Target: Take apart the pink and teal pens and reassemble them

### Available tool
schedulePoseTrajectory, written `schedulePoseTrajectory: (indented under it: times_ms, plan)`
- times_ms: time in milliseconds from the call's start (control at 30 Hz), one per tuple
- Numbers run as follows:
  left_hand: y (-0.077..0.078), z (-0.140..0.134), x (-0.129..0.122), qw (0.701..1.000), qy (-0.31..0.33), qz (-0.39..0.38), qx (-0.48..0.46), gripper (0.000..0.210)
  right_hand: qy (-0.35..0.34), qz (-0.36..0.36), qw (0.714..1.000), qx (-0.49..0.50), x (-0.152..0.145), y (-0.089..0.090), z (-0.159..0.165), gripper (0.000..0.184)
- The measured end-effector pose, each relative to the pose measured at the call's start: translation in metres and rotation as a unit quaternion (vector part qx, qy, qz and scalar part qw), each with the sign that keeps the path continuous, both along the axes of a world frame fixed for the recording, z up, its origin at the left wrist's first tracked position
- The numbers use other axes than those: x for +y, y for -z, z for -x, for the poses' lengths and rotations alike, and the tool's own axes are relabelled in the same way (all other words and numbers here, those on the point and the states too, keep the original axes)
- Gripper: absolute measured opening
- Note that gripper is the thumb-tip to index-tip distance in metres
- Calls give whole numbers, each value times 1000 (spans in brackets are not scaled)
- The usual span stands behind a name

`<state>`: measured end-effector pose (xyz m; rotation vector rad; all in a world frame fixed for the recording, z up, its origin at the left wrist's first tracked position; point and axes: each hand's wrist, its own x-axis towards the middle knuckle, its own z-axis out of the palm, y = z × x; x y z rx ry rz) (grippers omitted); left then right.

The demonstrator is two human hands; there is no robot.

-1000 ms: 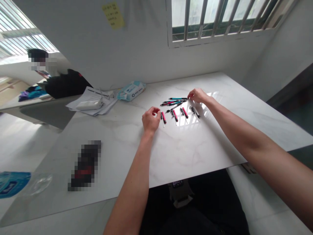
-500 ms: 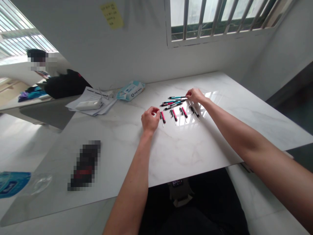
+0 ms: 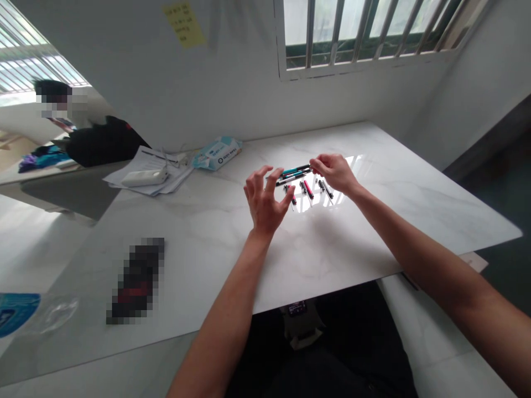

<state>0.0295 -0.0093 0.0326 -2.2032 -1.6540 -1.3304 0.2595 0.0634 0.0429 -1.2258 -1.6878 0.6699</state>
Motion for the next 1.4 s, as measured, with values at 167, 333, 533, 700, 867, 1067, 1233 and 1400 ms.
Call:
schedulePoseTrajectory:
  times_ms: [167,333,533,700,867,1067,1233,1400]
  plan:
    - [7,-10,-1,998,47,19,31,38,-91,25,995,21,-30,6,24,53]
    - [13,-7,3,995,72,62,31,34,-80,-6,997,16,-32,13,29,50]
    - [14,-9,3,991,86,106,2,35,-150,-25,983,97,-33,19,22,30]
    - [14,-10,4,985,114,120,-39,31,-179,7,967,183,-34,18,25,33]
    - [15,-11,5,970,158,154,-99,26,-172,27,953,248,-33,18,27,38]
    - [19,-14,11,893,249,265,-267,42,-164,8,949,270,-28,12,20,42]
    - [21,-17,11,835,296,318,-339,47,-183,3,955,235,-30,9,18,35]
    - [21,-17,11,816,294,325,-377,52,-149,-23,957,246,-24,4,12,29]
